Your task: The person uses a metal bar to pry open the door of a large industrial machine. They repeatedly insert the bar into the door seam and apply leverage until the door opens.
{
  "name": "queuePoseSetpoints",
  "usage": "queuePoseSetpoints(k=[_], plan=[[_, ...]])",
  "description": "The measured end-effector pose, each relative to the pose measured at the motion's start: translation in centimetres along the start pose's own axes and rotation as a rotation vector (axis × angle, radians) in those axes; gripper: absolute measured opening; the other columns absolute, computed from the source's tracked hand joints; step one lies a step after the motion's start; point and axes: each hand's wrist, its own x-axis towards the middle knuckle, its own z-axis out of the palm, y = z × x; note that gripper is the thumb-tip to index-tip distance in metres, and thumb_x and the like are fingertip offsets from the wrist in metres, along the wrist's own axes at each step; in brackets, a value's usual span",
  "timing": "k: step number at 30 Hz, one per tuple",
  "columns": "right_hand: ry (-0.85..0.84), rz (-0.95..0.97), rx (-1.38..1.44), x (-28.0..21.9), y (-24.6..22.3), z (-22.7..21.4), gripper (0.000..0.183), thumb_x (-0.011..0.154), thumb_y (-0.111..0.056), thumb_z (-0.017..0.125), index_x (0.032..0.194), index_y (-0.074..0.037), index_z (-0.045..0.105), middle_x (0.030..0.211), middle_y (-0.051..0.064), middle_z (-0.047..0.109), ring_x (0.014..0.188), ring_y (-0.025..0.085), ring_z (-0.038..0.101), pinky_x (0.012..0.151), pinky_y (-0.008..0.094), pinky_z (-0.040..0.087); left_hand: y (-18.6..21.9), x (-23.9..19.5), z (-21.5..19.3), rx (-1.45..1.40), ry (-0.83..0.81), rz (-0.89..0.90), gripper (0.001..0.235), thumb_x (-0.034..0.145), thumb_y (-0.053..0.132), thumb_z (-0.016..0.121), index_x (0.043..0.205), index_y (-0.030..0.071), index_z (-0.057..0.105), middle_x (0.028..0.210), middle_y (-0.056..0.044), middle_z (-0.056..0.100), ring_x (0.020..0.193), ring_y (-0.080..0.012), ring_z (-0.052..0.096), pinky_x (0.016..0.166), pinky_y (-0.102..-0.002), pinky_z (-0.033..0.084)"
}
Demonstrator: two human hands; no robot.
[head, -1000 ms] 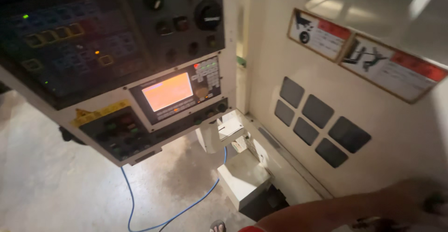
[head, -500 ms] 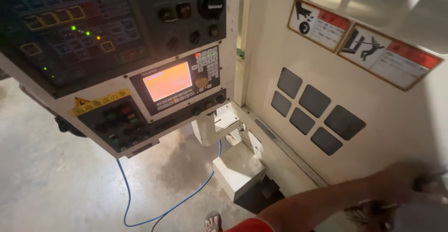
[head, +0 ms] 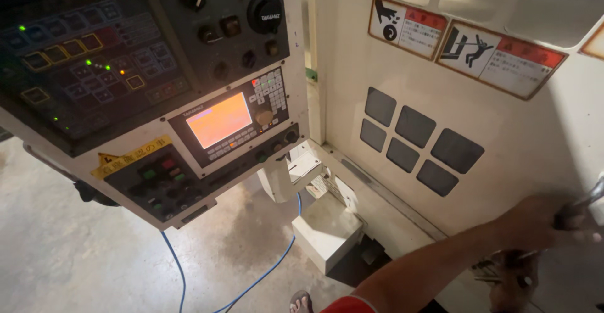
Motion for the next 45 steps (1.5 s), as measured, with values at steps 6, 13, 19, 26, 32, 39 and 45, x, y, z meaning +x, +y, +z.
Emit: queuePoseSetpoints(k=[6,13,19,26,32,39,45], plan=[[0.034,-0.019,-0.021,-0.2,0.2,0.4,0.042,0.102,0.0,0.063,0.141,0.005,0.047,0.119,0.008,0.055,0.101,0.017,0.054,0.09,0.031,0.049,-0.7,-0.2,0.2,-0.073,-0.002,0.045,0.054,0.095,0.059,0.071,0.082,0.01,0.054,0.069,-0.001,0.054,0.065,-0.0143,0.054,0.068,-0.032,0.049],[0.098,0.146,-0.009,0.6,-0.1,0.3,0.069,0.101,-0.003,0.063,0.163,-0.001,0.033,0.152,0.007,0.047,0.13,0.016,0.053,0.104,0.031,0.048,0.0,0.1,-0.2,-0.105,0.026,0.103,0.048,0.096,0.056,0.066,0.087,0.011,0.054,0.072,0.0,0.054,0.068,-0.0147,0.054,0.071,-0.033,0.046],[0.063,0.18,0.234,0.4,-0.1,-0.2,0.057,0.114,-0.016,0.048,0.169,-0.009,0.037,0.142,0.004,0.055,0.12,0.015,0.056,0.099,0.028,0.051,-1.1,0.2,0.9,-0.068,-0.036,0.007,0.05,0.096,0.054,0.07,0.09,0.007,0.054,0.075,-0.004,0.053,0.067,-0.0155,0.051,0.07,-0.032,0.053],[0.006,0.001,-0.133,-0.1,1.8,-0.8,0.037,0.111,-0.018,0.071,0.134,-0.004,0.046,0.112,0.002,0.048,0.097,0.012,0.048,0.086,0.028,0.046,0.1,0.2,-0.2,0.063,0.035,0.052,0.048,0.087,0.049,0.075,0.103,0.005,0.065,0.088,-0.003,0.063,0.085,-0.0162,0.061,0.078,-0.034,0.052],[0.054,0.081,0.037,-0.7,3.6,-2.2,0.071,0.096,-0.02,0.069,0.161,-0.01,0.042,0.124,0.002,0.067,0.093,0.009,0.064,0.065,0.022,0.055,3.9,-0.3,-1.3,-0.006,0.023,-0.102,0.04,0.085,0.036,0.079,0.106,0.004,0.067,0.085,-0.006,0.065,0.079,-0.0193,0.063,0.071,-0.036,0.055],[0.071,0.173,0.32,-0.2,1.0,0.5,0.06,0.101,-0.024,0.057,0.156,-0.005,0.04,0.105,0.011,0.068,0.076,0.024,0.071,0.054,0.033,0.059,6.6,-0.6,-2.9,-0.084,0.01,-0.096,0.029,0.088,0.024,0.077,0.104,0.005,0.063,0.081,-0.002,0.06,0.074,-0.0155,0.059,0.068,-0.033,0.053],[-0.092,-0.099,0.073,0.0,-2.7,3.1,0.07,0.094,-0.008,0.064,0.158,-0.001,0.039,0.111,0.001,0.053,0.099,0.014,0.051,0.086,0.028,0.047,7.0,-0.9,-2.8,-0.137,0.047,-0.098,0.027,0.088,0.021,0.079,0.091,0.004,0.058,0.072,0.001,0.051,0.065,-0.0107,0.049,0.06,-0.03,0.048]])
